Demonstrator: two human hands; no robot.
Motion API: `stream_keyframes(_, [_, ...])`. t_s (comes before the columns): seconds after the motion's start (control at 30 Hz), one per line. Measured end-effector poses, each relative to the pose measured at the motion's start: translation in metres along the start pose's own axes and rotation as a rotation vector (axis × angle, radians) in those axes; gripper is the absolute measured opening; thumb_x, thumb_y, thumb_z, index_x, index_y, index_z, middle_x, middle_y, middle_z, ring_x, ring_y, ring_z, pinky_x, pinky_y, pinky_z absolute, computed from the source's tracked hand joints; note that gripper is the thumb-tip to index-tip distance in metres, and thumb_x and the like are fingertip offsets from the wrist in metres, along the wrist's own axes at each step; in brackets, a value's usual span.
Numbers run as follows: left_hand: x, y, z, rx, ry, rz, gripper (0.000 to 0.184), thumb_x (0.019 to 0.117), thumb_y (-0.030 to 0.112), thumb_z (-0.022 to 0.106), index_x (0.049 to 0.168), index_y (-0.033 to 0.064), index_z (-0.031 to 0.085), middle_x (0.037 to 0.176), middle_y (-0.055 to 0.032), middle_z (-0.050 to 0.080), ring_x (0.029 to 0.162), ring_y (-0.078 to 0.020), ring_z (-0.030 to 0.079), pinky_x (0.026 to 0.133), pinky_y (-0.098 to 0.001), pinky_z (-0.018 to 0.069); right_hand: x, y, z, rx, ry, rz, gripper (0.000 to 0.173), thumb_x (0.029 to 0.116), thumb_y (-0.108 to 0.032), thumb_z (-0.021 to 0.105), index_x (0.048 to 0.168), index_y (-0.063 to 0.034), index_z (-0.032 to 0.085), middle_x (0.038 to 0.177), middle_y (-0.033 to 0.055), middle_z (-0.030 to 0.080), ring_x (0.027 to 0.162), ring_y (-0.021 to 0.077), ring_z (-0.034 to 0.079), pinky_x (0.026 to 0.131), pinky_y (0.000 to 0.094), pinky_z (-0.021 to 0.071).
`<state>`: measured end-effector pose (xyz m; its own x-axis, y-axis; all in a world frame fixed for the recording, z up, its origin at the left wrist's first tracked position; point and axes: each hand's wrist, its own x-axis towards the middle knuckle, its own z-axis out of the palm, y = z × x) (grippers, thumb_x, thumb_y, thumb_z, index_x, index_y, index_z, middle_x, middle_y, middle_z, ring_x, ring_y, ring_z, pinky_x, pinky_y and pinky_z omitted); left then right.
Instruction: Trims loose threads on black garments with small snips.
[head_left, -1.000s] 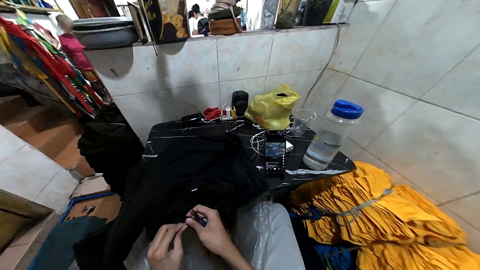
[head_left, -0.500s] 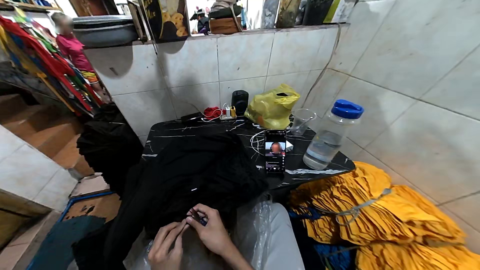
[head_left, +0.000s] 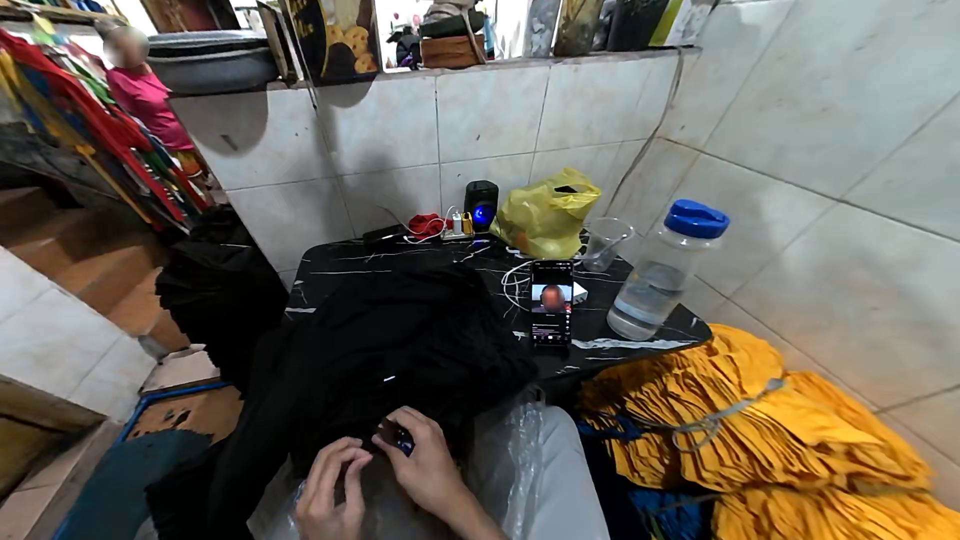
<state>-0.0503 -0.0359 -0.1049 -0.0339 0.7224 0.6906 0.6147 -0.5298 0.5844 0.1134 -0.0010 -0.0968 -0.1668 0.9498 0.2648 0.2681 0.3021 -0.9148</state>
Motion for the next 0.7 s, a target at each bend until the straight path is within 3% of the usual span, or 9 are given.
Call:
stream_keyframes(0.07, [0.001,0.001,0.0,-0.063,0.036,-0.039,0.012,0.0969,0.01,0.064,0.093,0.0011,0.071,0.101,-0.0068,0.073,0.1,-0.0102,0.071,0.09,-0.024,0.0599,-0.002,-0.002,-0.001,-0.091,0.027,-0.072,0.025,0.0956,-0.027,0.07,0.114,-0.0109,0.072,0.109,0.0043,0.069,0.095,0.0132,0.068,0.082,0.0336,0.059])
stream_keyframes(0.13, [0.001,0.001,0.0,-0.094,0.073,-0.089,0.01,0.0962,0.005,0.062,0.095,-0.0017,0.069,0.099,-0.0067,0.073,0.095,-0.0101,0.072,0.084,-0.0244,0.0615,-0.004,-0.004,-0.005,-0.205,0.06,-0.163,0.039,0.0958,-0.045,0.07,0.117,-0.0127,0.071,0.108,0.0033,0.068,0.086,0.011,0.068,0.07,0.0314,0.0592])
stream_keyframes(0.2, [0.001,0.002,-0.002,-0.116,0.091,-0.138,0.008,0.0967,0.002,0.06,0.097,-0.0026,0.067,0.102,-0.0078,0.073,0.097,-0.0107,0.072,0.084,-0.025,0.0621,-0.006,-0.004,-0.009,-0.311,0.088,-0.27,0.043,0.0969,-0.05,0.067,0.111,-0.0103,0.072,0.097,0.0042,0.068,0.074,0.0117,0.065,0.061,0.0305,0.0561])
stream_keyframes(0.27, [0.002,0.003,-0.003,-0.126,0.096,-0.153,0.008,0.0972,0.002,0.059,0.098,-0.0022,0.065,0.106,-0.0084,0.072,0.1,-0.0113,0.072,0.085,-0.0257,0.0621,-0.008,-0.003,-0.013,-0.449,0.059,-0.344,0.038,0.1001,-0.046,0.063,0.107,-0.0099,0.071,0.089,0.0038,0.071,0.072,0.015,0.068,0.062,0.0335,0.0575])
stream_keyframes(0.37, [0.002,0.008,0.0,-0.115,0.084,-0.139,0.01,0.0985,0.006,0.059,0.098,-0.0017,0.065,0.108,-0.0096,0.072,0.103,-0.0114,0.07,0.085,-0.0245,0.0608,-0.011,-0.004,-0.012,-0.566,-0.022,-0.381,0.034,0.102,-0.042,0.06,0.107,-0.0102,0.071,0.086,0.0039,0.071,0.077,0.0187,0.071,0.065,0.0375,0.0593])
stream_keyframes(0.57, [0.001,0.01,0.004,-0.071,0.085,-0.122,0.01,0.0974,0.007,0.062,0.097,-0.0019,0.067,0.109,-0.0117,0.072,0.102,-0.0117,0.071,0.084,-0.0237,0.0609,-0.01,-0.009,-0.001,-0.59,0.009,-0.412,0.033,0.1042,-0.038,0.057,0.11,-0.0087,0.071,0.086,0.0056,0.07,0.073,0.0192,0.07,0.062,0.0359,0.0587])
stream_keyframes(0.7, [0.002,0.012,0.002,-0.089,0.099,-0.129,0.01,0.0986,0.006,0.06,0.098,-0.0027,0.064,0.11,-0.0116,0.072,0.1,-0.0103,0.071,0.082,-0.0227,0.0607,-0.01,-0.006,0.005,-0.622,0.056,-0.43,0.032,0.1071,-0.036,0.051,0.103,-0.011,0.071,0.079,0.0036,0.066,0.067,0.0179,0.067,0.058,0.0336,0.0565])
